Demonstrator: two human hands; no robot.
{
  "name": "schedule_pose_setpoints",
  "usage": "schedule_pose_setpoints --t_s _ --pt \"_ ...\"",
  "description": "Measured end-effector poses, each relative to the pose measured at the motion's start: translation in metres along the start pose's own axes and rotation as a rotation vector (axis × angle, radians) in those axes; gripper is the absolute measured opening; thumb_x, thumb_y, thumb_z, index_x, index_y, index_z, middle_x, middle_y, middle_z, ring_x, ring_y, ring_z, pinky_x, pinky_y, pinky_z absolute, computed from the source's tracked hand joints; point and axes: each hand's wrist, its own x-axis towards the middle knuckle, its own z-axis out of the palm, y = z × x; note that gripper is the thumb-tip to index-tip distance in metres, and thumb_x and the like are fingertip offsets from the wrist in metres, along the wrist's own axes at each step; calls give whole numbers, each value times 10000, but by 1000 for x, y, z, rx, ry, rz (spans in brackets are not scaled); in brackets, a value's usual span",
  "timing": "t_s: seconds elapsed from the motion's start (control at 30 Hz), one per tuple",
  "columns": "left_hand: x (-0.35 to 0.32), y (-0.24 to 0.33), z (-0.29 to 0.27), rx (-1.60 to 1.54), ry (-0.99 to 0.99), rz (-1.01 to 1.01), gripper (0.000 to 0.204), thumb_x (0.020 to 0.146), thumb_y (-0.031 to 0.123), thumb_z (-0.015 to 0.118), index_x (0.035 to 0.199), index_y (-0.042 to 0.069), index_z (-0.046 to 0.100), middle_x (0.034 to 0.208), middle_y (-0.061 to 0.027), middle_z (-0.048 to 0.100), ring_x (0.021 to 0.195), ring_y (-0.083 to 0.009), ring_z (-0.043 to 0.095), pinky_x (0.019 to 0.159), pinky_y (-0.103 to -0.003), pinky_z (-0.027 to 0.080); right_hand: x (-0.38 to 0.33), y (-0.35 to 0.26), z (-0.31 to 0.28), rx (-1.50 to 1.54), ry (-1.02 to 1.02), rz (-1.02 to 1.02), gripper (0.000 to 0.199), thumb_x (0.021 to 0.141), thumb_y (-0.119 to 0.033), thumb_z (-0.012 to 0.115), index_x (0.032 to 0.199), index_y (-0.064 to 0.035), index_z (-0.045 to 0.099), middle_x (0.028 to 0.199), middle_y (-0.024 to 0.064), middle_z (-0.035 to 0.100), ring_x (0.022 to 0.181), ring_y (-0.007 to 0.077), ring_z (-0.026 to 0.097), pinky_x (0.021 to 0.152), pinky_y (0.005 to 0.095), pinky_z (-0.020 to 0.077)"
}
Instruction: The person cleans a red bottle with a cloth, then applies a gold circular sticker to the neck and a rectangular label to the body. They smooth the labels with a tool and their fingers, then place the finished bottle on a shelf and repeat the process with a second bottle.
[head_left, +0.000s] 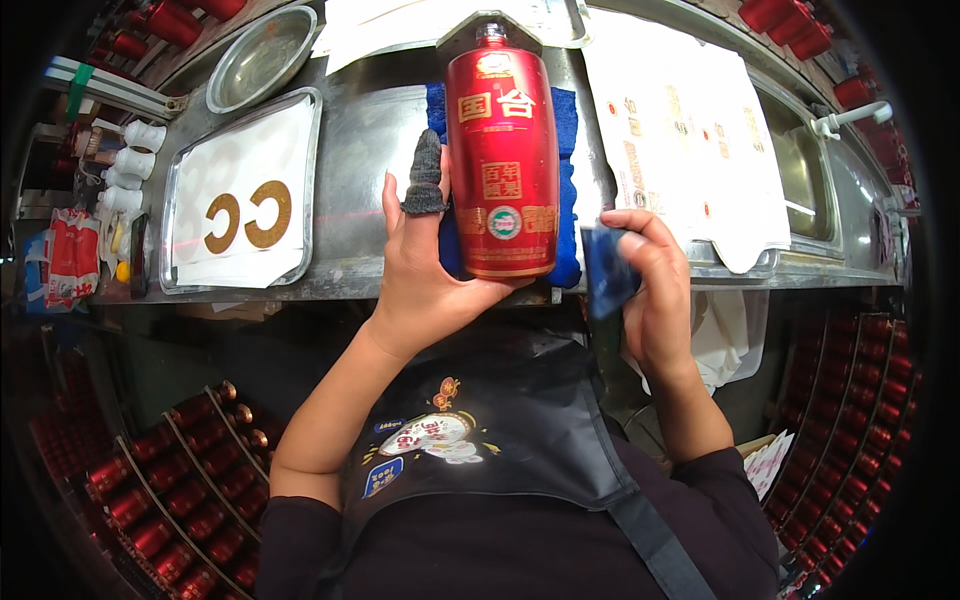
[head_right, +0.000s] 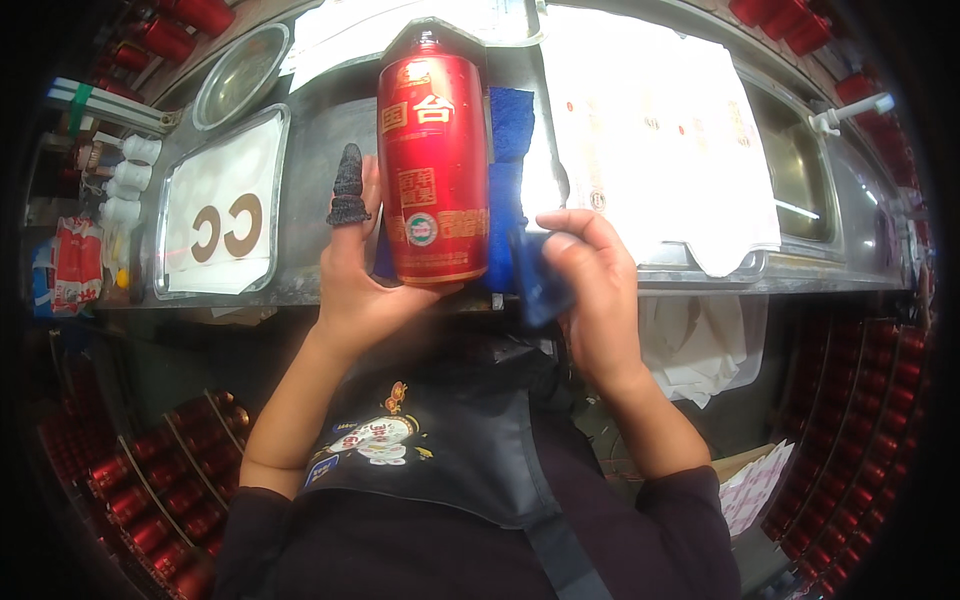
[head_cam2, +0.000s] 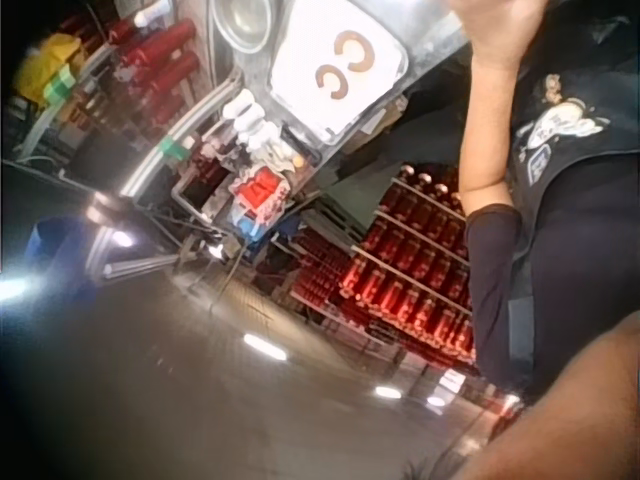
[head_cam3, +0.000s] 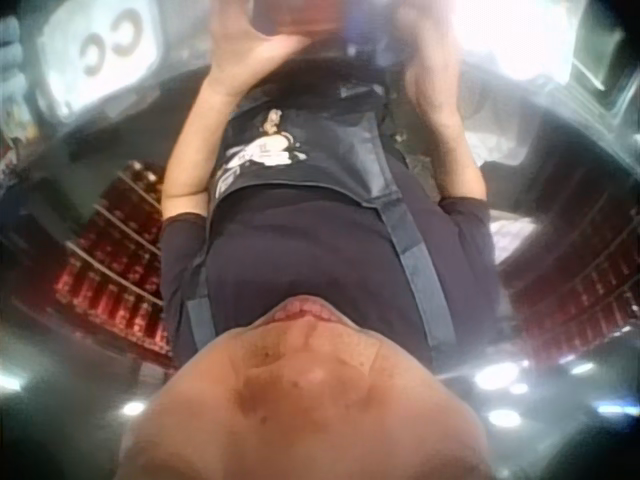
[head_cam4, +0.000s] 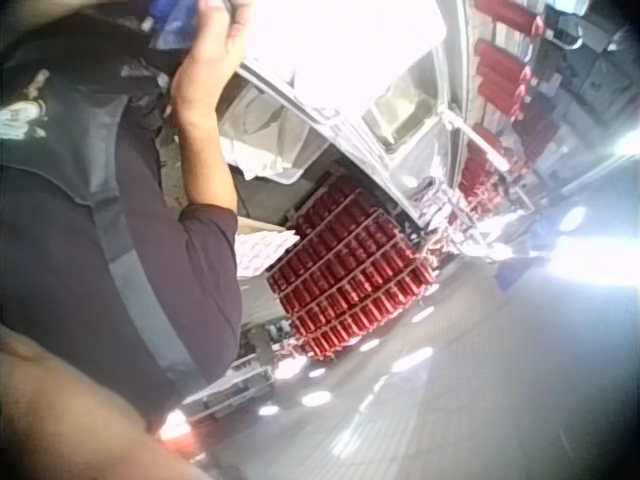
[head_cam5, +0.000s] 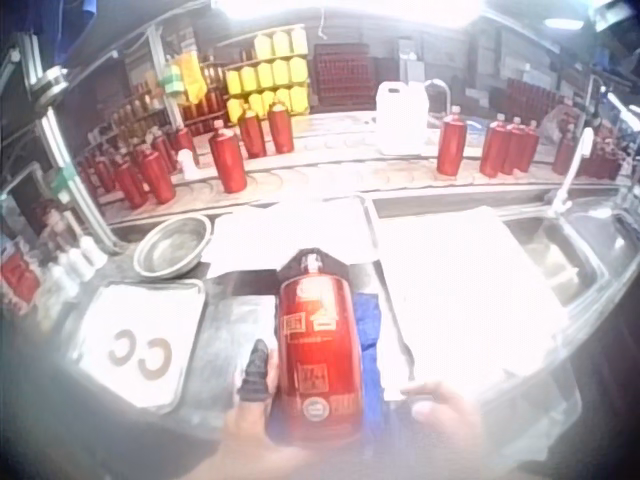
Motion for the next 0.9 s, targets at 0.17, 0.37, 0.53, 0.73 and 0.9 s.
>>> schedule_pose_setpoints --t_s 0.17,0.37,0.53,0.73,0.9 --pt "-5 -8 6 124 85 61 1057 706 314 869 1524 -27 294 1504 -204 476 1391 -357 465 1176 -657 44 -1 18 62 -851 -122 -800 265 864 -19 705 1104 5 595 994 75 634 885 153 622 830 278 502" --pt "-3 4 -1 92 13 34 1043 712 202 900 1517 -59 290 1508 -240 464 1390 -321 482 1172 -429 332 10 29 6 -740 194 -572 222 864 -8 685 1068 32 606 954 116 649 822 176 641 743 311 525" --pt "-3 -14 -3 -38 -73 -7 1142 699 169 917 1539 -59 177 1464 -237 510 1330 -310 544 1113 -393 412 1 14 28 -442 139 -605 231 885 -27 716 1088 27 618 981 63 639 861 108 601 770 245 494" --pt "-5 -13 -1 12 -142 -33 1177 741 304 891 1557 -36 114 1446 -172 559 1414 -277 464 1211 -460 66 17 20 5 -627 161 -375 190 909 -6 670 1089 18 611 989 69 606 875 124 585 795 240 482" --pt "-4 -13 -3 45 -105 -69 1106 745 280 882 1545 -33 186 1443 -165 563 1403 -290 479 1204 -533 66 9 23 20 -706 81 -621 214 902 -23 706 1086 19 607 959 51 604 884 114 584 791 234 477"
